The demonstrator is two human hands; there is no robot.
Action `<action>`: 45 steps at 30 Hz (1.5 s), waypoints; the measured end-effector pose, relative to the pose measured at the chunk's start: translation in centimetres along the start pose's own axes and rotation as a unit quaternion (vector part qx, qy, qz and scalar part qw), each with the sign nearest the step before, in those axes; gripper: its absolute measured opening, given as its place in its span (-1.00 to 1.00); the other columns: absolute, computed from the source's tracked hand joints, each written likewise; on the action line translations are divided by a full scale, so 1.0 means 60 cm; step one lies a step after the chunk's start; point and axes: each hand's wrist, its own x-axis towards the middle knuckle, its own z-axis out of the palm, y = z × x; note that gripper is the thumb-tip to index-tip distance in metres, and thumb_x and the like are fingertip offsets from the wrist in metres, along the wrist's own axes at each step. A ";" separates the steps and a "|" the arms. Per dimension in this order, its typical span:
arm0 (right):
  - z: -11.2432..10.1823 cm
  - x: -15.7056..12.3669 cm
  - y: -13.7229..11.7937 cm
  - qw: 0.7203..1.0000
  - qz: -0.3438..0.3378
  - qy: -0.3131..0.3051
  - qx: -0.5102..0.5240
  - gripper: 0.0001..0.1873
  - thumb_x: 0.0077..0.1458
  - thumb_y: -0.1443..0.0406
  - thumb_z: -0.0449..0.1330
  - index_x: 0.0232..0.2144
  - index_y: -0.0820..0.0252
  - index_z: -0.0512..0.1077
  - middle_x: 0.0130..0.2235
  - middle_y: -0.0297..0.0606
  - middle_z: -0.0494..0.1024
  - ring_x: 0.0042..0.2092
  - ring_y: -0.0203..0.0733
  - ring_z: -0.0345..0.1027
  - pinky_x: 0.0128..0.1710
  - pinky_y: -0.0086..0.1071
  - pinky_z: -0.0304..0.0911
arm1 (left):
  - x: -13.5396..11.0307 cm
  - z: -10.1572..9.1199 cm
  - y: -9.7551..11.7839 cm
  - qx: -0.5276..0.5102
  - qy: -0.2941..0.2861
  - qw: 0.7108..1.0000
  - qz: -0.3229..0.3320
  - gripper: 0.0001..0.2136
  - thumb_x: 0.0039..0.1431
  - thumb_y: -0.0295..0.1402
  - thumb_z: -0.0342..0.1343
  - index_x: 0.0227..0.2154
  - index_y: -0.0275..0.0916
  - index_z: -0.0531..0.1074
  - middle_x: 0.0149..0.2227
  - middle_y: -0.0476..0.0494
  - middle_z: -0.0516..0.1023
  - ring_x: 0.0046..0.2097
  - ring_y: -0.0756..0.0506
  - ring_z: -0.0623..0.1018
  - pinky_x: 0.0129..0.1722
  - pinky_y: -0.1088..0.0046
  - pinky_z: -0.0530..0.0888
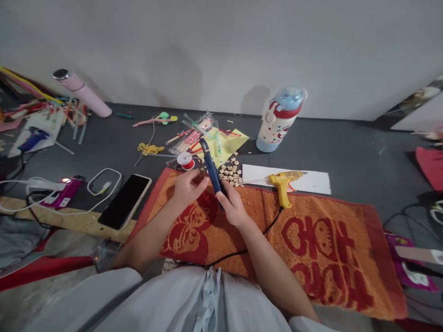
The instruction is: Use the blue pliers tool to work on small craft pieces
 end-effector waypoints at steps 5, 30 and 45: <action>0.004 0.002 -0.007 0.999 -0.022 0.041 0.024 -0.34 0.15 -0.10 0.02 0.16 0.14 0.28 0.15 -0.09 0.40 0.18 0.04 0.25 0.22 -0.04 0.08 | -0.002 0.030 0.001 -0.235 -0.147 0.956 -0.093 -0.60 0.08 -0.09 0.14 -0.14 -0.29 0.43 -0.15 -0.26 0.57 -0.13 -0.17 0.56 -0.18 0.35 0.48; 0.017 -0.001 -0.011 0.997 -0.049 0.049 0.020 -0.43 0.23 -0.02 -0.02 0.16 0.13 0.29 0.20 -0.12 0.36 0.22 0.01 0.21 0.24 -0.05 0.07 | -0.017 0.056 0.000 -0.374 -0.157 0.909 -0.093 -0.50 0.10 -0.01 0.12 -0.04 -0.26 0.24 -0.05 -0.29 0.49 0.01 -0.20 0.50 -0.01 0.25 0.43; 0.016 0.001 -0.016 0.998 -0.026 0.051 0.033 -0.43 0.19 -0.05 0.01 0.11 0.12 0.36 0.14 -0.15 0.43 0.17 0.00 0.29 0.21 -0.06 0.11 | -0.017 0.054 0.010 -0.380 -0.135 0.905 -0.134 -0.48 0.01 0.03 0.18 -0.11 -0.26 0.27 -0.10 -0.25 0.49 -0.06 -0.16 0.51 -0.01 0.27 0.42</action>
